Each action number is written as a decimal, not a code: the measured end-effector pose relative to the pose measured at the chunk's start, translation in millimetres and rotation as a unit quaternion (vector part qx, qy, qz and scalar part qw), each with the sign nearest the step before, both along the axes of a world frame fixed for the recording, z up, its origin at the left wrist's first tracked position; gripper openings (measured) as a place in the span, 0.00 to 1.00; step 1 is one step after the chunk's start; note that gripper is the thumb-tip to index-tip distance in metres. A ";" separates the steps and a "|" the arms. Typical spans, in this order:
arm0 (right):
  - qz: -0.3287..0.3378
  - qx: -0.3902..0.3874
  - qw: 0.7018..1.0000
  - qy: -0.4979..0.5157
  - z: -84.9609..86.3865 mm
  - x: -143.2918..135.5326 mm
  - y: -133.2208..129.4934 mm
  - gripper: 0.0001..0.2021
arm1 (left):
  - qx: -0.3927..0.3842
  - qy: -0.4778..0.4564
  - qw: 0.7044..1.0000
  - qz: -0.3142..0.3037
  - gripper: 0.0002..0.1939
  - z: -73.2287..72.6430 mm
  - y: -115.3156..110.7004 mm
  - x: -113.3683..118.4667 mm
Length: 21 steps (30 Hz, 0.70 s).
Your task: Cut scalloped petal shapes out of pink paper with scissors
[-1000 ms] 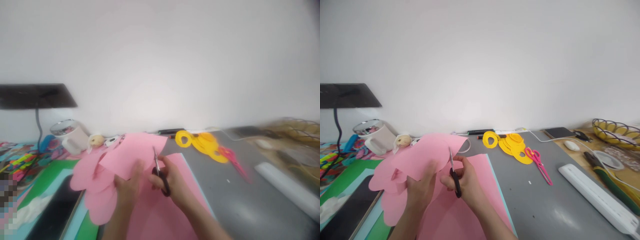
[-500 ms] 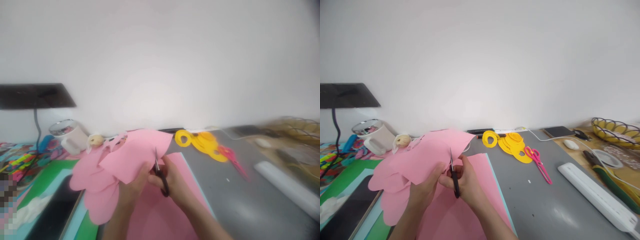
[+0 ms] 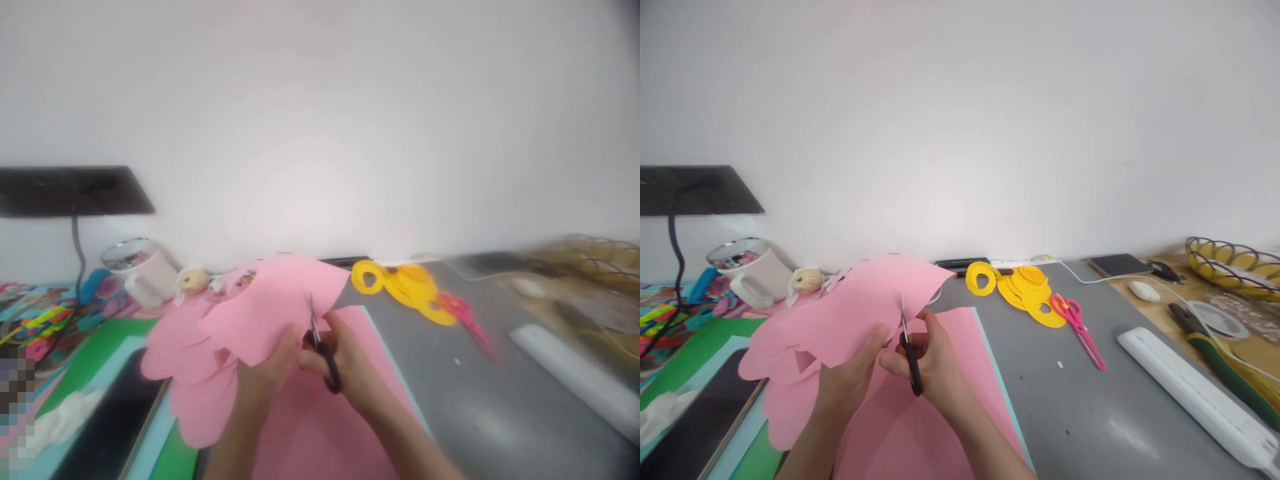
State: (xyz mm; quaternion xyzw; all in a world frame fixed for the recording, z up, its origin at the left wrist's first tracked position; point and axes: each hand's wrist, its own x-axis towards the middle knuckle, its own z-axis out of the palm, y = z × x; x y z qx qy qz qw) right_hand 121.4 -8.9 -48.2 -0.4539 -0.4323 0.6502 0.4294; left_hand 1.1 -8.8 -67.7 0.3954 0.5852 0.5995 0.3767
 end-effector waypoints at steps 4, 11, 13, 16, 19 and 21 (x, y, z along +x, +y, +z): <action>0.002 0.000 1.000 -0.007 -1.7 0.3 0.3 0.29 | 0.017 0.023 1.000 0.011 0.11 -3.3 0.6 -0.1; 0.008 0.011 0.999 -0.032 1.1 0.6 0.2 0.27 | 0.043 0.031 0.998 0.023 0.11 -11.4 2.4 -0.3; 0.005 0.010 0.999 -0.041 2.4 0.3 -0.1 0.27 | 0.042 0.023 0.999 0.024 0.11 -11.4 3.3 -0.9; 0.003 0.009 0.999 -0.053 2.5 -0.2 -0.3 0.28 | 0.020 0.019 0.999 0.024 0.12 -8.9 3.5 -1.4; 0.004 0.014 0.998 -0.059 0.7 -0.3 -0.3 0.27 | -0.014 0.013 0.999 0.033 0.14 -4.9 2.7 -1.1; 0.002 0.018 0.998 -0.061 -0.2 0.0 -0.3 0.26 | -0.028 0.015 0.999 0.044 0.16 -2.8 2.4 -1.2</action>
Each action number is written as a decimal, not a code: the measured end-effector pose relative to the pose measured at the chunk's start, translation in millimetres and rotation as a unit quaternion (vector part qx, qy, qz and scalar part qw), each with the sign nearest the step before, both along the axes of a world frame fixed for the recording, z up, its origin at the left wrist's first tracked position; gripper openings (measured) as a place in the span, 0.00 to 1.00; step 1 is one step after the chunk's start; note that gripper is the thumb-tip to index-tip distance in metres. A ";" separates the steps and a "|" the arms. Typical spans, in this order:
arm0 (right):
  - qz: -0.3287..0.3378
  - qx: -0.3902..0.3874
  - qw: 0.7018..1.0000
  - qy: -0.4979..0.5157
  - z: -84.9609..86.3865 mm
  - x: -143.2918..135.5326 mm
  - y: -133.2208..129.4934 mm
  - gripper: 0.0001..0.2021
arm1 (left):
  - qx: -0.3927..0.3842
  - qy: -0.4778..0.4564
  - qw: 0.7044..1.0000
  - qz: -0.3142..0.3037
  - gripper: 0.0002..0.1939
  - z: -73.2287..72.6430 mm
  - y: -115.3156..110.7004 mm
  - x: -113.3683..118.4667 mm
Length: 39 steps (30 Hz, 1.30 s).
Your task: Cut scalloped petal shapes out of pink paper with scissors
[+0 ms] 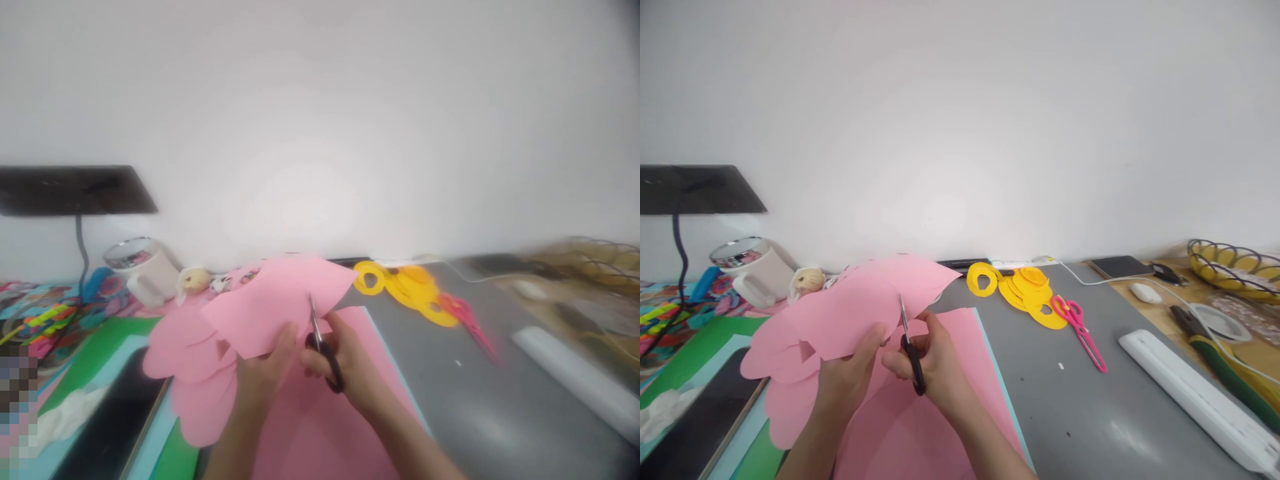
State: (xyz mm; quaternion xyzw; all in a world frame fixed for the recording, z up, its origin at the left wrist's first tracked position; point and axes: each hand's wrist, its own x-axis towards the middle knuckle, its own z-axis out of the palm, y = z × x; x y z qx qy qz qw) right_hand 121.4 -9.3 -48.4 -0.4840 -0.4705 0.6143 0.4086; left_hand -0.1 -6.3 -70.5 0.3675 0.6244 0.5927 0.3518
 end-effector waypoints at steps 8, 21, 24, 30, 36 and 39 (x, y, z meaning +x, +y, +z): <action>-0.010 -0.018 0.999 -0.025 3.1 -1.1 0.3 0.28 | 0.052 -0.027 0.998 -0.035 0.17 -3.4 4.5 -6.0; 0.006 0.001 1.000 0.028 -0.6 -2.1 0.1 0.22 | 0.063 0.061 0.996 -0.020 0.13 -3.1 -0.7 -0.6; -0.008 -0.016 1.000 0.024 2.5 -2.1 1.5 0.23 | 0.058 0.072 0.995 -0.020 0.12 -7.1 -0.4 -1.1; -0.004 -0.012 0.999 0.032 0.5 -1.6 1.6 0.21 | 0.075 0.057 0.995 -0.035 0.09 -8.8 1.3 -2.1; 0.005 -0.012 1.000 0.022 -2.5 -0.6 1.4 0.20 | 0.050 0.031 0.997 -0.046 0.10 -8.0 -0.3 -1.4; 0.005 -0.005 1.000 0.023 -4.0 -0.2 1.5 0.20 | 0.060 0.017 0.997 -0.052 0.12 -5.3 -0.7 -1.0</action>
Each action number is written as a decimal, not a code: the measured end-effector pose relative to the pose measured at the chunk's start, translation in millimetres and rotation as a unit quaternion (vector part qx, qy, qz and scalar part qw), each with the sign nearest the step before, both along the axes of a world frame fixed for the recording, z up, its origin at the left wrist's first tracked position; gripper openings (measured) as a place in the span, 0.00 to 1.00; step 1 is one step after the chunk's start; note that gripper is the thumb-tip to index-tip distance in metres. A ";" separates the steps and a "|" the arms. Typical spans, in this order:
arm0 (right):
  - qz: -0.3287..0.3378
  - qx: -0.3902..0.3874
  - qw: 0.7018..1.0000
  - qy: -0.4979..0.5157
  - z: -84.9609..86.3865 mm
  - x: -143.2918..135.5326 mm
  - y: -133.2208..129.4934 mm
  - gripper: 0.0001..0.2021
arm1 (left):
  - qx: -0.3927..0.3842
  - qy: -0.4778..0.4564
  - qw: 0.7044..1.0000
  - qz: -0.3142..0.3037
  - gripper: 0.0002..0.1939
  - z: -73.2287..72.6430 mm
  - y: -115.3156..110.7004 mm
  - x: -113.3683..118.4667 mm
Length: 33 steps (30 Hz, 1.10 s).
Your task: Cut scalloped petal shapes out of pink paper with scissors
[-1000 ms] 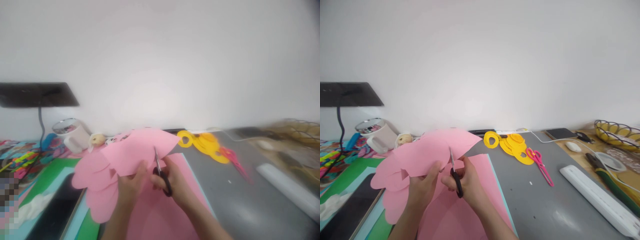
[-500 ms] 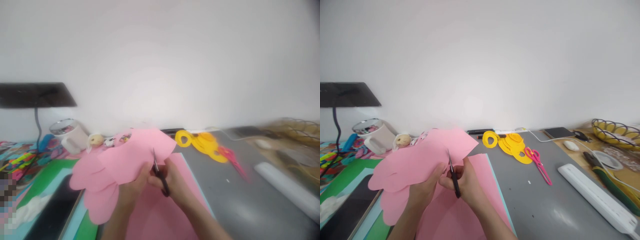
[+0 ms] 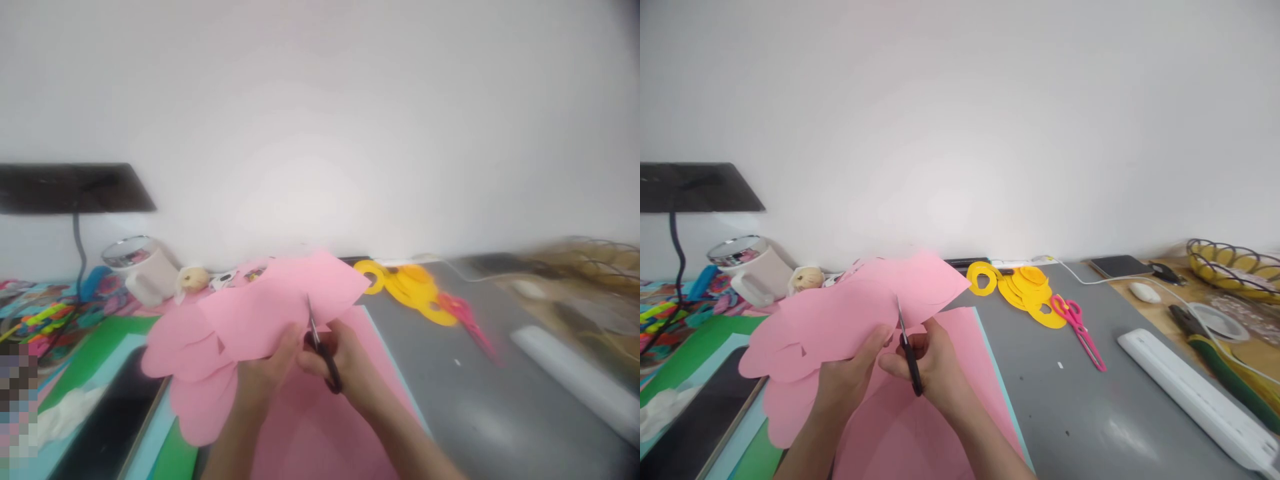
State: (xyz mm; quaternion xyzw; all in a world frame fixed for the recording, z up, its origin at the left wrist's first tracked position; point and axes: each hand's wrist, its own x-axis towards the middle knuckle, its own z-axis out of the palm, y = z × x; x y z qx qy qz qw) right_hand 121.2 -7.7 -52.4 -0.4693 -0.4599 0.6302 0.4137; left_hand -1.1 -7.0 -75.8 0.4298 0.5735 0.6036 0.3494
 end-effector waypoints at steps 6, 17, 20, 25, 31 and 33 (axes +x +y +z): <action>0.007 0.019 1.000 -0.014 -3.6 1.9 0.3 0.17 | 0.008 0.039 0.999 0.015 0.10 1.1 1.6 -2.3; -0.007 -0.002 0.999 -0.040 -1.2 1.1 0.0 0.16 | 0.000 -0.006 1.000 -0.003 0.13 5.3 2.4 -3.0; -0.008 -0.010 0.999 -0.046 -1.4 0.9 0.0 0.14 | 0.000 -0.034 0.999 -0.019 0.13 2.7 4.5 -5.3; -0.010 -0.020 0.998 -0.053 1.9 0.1 -0.4 0.14 | 0.026 -0.078 0.996 -0.034 0.13 -0.2 8.1 -7.4; -0.008 -0.026 0.997 -0.067 7.2 1.5 -0.7 0.13 | 0.024 -0.073 0.997 -0.033 0.11 1.0 8.2 -8.7; 0.003 -0.017 0.998 -0.062 7.5 1.3 -0.5 0.13 | 0.011 -0.061 0.998 -0.027 0.11 2.8 7.6 -9.9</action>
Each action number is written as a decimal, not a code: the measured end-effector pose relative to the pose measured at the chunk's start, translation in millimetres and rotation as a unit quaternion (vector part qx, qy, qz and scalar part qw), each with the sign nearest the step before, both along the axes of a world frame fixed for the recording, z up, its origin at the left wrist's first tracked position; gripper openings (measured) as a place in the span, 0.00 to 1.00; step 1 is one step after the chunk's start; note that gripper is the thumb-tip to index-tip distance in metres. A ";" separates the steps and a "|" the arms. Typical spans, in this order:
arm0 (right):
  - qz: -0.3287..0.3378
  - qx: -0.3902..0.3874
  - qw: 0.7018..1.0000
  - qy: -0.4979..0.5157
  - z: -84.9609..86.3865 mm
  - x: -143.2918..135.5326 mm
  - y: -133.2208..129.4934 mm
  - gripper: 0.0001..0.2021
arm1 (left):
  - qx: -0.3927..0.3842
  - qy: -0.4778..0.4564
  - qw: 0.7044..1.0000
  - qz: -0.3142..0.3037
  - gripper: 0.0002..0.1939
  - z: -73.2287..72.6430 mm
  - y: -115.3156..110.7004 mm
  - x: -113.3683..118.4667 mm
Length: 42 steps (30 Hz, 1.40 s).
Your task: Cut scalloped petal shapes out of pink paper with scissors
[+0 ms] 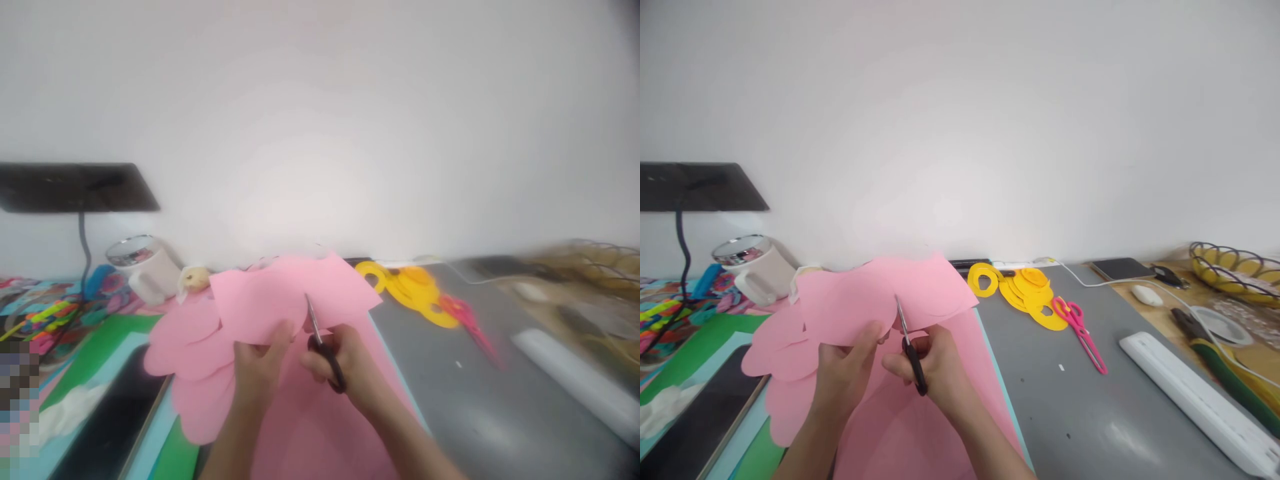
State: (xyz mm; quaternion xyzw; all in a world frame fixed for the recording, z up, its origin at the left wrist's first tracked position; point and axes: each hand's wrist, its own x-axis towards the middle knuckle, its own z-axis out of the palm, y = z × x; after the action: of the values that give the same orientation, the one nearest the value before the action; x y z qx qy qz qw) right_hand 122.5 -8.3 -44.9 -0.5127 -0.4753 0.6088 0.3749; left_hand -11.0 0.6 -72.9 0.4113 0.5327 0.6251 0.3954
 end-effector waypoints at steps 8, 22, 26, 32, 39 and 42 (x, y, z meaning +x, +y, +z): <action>0.017 0.015 0.999 0.032 -8.4 -3.3 -0.2 0.14 | 0.030 0.019 0.999 0.037 0.13 1.7 -0.5 3.9; 0.030 0.017 0.991 0.130 -14.8 -0.2 2.4 0.13 | 0.008 0.049 0.997 0.054 0.18 -0.7 -2.4 9.5; 0.027 0.033 0.991 0.128 -12.5 1.0 4.1 0.14 | 0.016 0.041 0.999 0.031 0.20 -0.2 -2.7 11.2; 0.029 0.042 0.992 0.112 -8.2 3.0 3.8 0.14 | 0.003 0.062 0.998 0.032 0.21 11.0 -7.4 14.2; 0.049 0.049 0.993 0.099 -8.6 4.8 3.4 0.14 | -0.015 0.062 0.998 0.020 0.21 14.2 -10.2 13.5; 0.052 0.056 0.992 0.105 -8.9 5.7 4.4 0.15 | -0.020 0.055 0.998 0.016 0.20 13.5 -9.8 13.6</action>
State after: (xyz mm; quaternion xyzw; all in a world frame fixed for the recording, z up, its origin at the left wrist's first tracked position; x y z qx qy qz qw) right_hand 128.2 -3.9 -53.7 -0.3987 -0.4928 0.6506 0.4183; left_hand 2.5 -9.2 -59.4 0.4278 0.5728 0.5971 0.3637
